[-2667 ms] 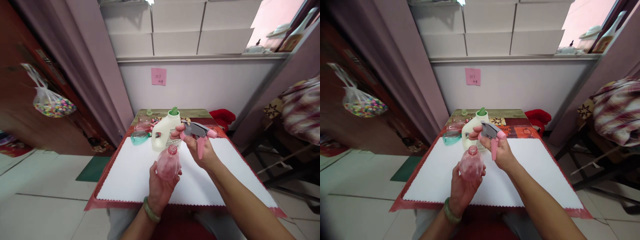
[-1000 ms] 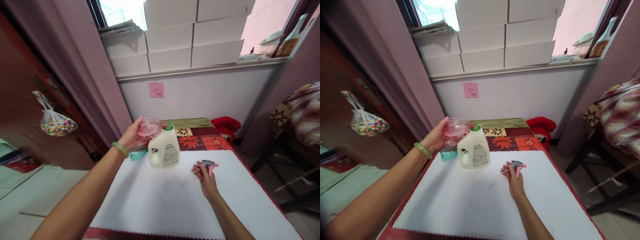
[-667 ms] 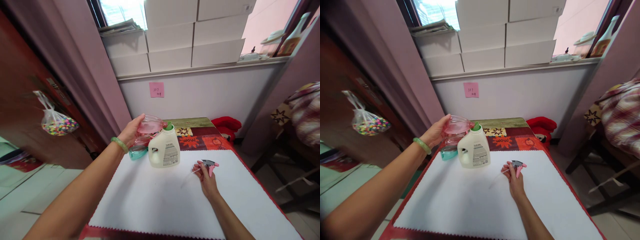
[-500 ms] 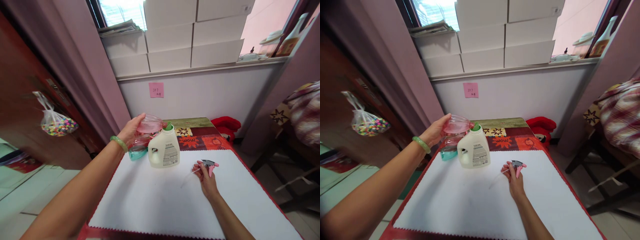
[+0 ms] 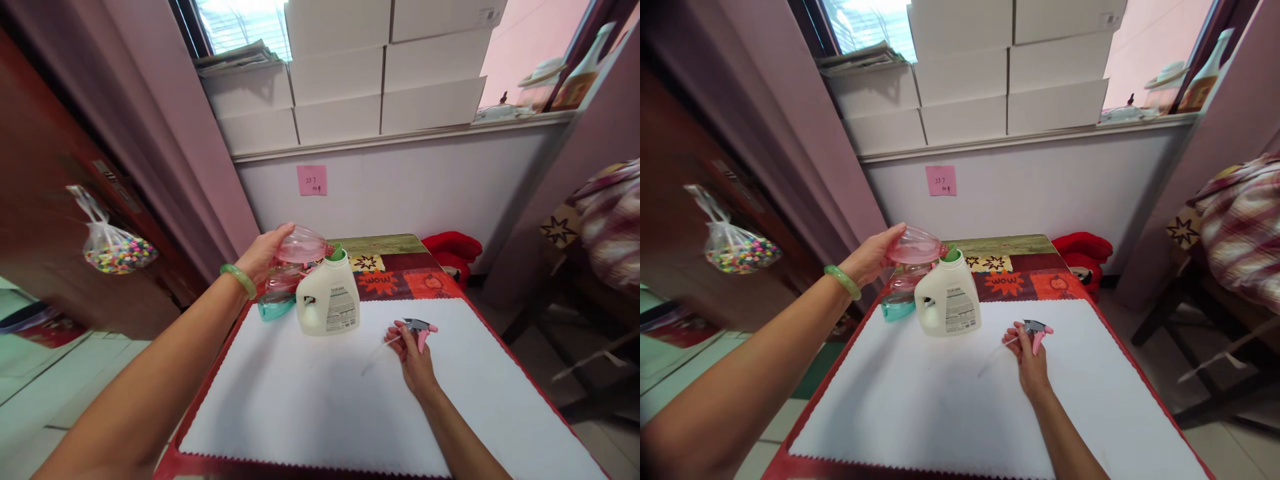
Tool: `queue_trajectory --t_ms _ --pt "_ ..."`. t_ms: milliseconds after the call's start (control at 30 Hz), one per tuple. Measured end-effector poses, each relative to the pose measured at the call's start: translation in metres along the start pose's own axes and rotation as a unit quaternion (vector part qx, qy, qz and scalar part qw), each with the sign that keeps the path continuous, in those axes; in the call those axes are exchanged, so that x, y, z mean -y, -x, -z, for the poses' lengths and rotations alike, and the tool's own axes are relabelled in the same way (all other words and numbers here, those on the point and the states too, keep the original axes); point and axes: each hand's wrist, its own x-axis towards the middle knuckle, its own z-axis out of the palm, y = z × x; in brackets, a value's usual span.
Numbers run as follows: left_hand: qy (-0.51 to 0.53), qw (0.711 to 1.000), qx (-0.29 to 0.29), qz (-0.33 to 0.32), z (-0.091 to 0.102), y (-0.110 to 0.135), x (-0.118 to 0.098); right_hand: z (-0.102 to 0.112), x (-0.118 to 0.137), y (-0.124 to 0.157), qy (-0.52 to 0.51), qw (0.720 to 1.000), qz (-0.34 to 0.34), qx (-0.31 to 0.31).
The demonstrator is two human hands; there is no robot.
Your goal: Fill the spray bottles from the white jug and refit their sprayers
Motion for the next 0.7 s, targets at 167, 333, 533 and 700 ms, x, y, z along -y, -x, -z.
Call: queue_trajectory --t_ms 167,333,533,700 --pt "-0.032 0.999 0.005 0.008 0.002 -0.004 -0.002 0.0 -0.001 0.0 -0.003 1.0 -0.005 0.006" --pt "-0.073 0.997 0.003 0.013 -0.001 -0.005 -0.009 0.001 0.0 0.0 0.006 1.0 -0.002 0.002" --pt "-0.142 0.99 0.002 -0.013 -0.002 -0.009 -0.013 0.0 0.0 0.0 0.004 1.0 0.0 0.004" --pt "-0.213 0.976 -0.035 -0.011 0.0 -0.016 -0.015 0.001 -0.001 -0.001 0.0 1.0 -0.004 0.0"
